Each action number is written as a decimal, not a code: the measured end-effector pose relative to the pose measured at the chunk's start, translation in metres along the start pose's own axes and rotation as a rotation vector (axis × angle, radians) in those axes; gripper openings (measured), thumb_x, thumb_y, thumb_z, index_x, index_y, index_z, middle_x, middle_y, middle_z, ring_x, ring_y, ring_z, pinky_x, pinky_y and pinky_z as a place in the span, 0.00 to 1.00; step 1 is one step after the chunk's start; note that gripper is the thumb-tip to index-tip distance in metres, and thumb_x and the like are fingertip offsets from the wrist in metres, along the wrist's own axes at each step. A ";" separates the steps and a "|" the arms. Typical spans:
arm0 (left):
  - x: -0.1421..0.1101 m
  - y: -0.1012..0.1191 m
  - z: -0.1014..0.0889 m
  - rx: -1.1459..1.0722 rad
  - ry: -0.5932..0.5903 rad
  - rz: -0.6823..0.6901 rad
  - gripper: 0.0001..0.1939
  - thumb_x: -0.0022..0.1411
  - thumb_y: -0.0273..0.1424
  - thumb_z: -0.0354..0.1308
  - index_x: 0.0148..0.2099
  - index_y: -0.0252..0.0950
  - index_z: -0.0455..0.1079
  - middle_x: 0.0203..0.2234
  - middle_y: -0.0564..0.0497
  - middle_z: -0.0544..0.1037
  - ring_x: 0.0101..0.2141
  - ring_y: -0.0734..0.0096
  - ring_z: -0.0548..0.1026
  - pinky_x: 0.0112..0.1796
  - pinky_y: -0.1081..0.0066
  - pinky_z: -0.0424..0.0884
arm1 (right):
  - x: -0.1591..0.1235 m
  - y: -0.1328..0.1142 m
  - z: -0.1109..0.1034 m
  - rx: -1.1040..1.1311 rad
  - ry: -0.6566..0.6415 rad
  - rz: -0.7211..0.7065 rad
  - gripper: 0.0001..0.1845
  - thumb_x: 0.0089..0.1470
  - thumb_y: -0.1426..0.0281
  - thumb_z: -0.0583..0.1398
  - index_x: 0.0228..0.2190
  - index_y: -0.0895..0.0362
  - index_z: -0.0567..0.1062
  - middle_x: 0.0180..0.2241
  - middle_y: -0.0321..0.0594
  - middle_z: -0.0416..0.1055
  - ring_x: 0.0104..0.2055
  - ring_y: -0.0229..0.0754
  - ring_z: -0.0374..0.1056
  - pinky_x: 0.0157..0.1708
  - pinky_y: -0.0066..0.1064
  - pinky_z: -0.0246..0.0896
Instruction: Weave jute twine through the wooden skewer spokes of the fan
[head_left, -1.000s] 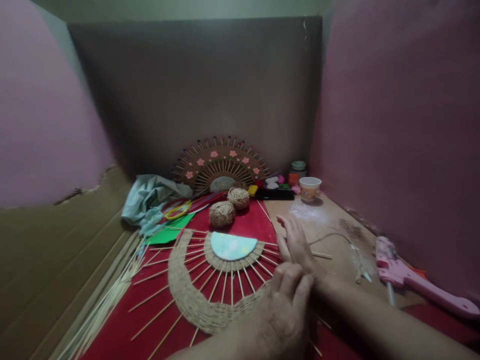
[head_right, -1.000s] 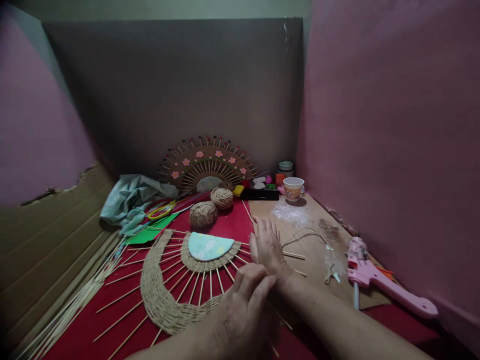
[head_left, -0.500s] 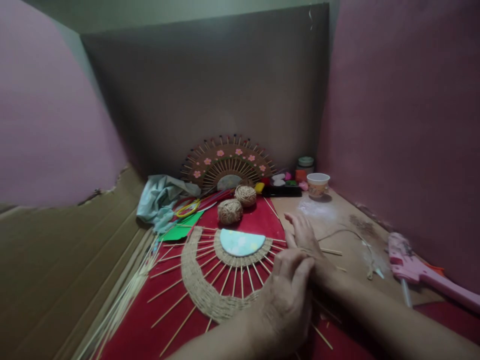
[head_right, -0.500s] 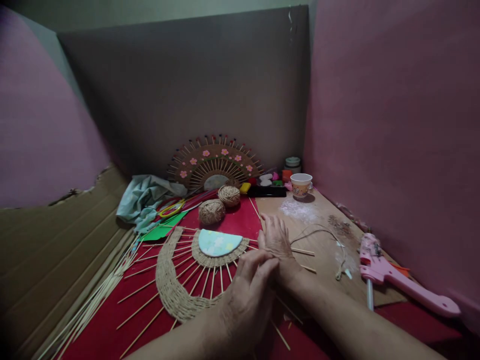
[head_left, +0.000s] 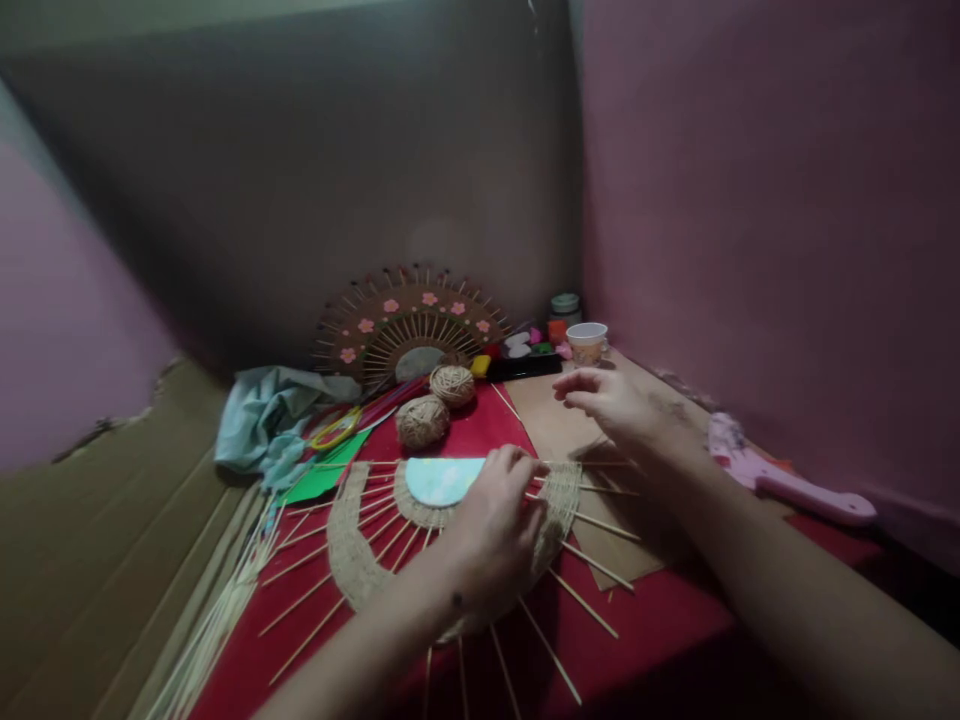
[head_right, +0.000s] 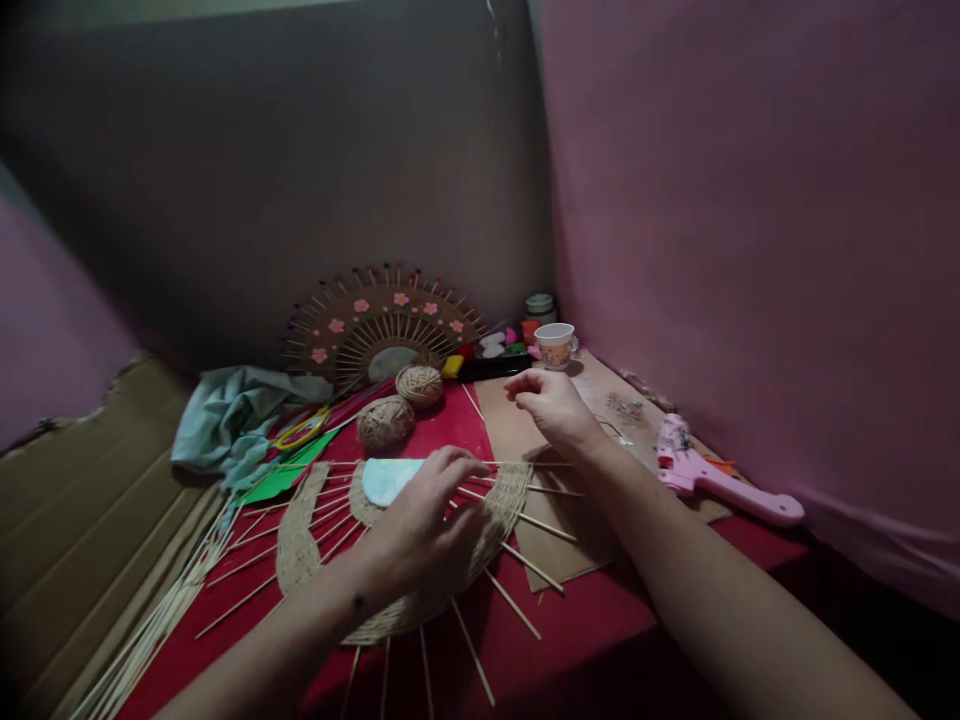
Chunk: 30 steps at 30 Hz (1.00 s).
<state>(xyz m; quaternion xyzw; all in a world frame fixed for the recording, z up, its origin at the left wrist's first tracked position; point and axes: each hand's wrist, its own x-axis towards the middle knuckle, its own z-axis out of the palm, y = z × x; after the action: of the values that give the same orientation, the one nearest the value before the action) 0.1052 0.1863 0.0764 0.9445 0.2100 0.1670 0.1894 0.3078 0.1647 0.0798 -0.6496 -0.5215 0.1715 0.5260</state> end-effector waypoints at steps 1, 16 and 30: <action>0.009 -0.003 -0.001 0.059 -0.049 0.002 0.12 0.57 0.23 0.52 0.44 0.33 0.68 0.41 0.44 0.70 0.43 0.62 0.68 0.45 0.61 0.67 | 0.000 -0.002 -0.003 -0.015 -0.037 0.003 0.12 0.46 0.76 0.55 0.33 0.62 0.74 0.34 0.45 0.76 0.34 0.39 0.70 0.33 0.29 0.65; 0.088 -0.028 0.030 0.023 -0.323 -0.037 0.10 0.53 0.27 0.57 0.38 0.34 0.75 0.29 0.51 0.76 0.31 0.70 0.71 0.32 0.75 0.63 | -0.026 0.032 -0.023 -0.749 -0.306 -0.052 0.09 0.48 0.76 0.55 0.31 0.59 0.75 0.34 0.48 0.71 0.36 0.43 0.63 0.32 0.30 0.50; 0.087 -0.027 0.022 -0.151 -0.315 -0.139 0.14 0.53 0.36 0.55 0.38 0.34 0.76 0.27 0.52 0.76 0.31 0.70 0.71 0.31 0.75 0.63 | -0.025 0.030 -0.020 -0.675 -0.325 0.044 0.09 0.55 0.76 0.50 0.33 0.60 0.70 0.33 0.47 0.71 0.33 0.42 0.63 0.30 0.30 0.49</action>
<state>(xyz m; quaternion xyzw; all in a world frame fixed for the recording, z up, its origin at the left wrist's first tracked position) 0.1790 0.2427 0.0657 0.9254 0.2294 0.0188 0.3012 0.3285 0.1362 0.0543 -0.7619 -0.6111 0.1021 0.1888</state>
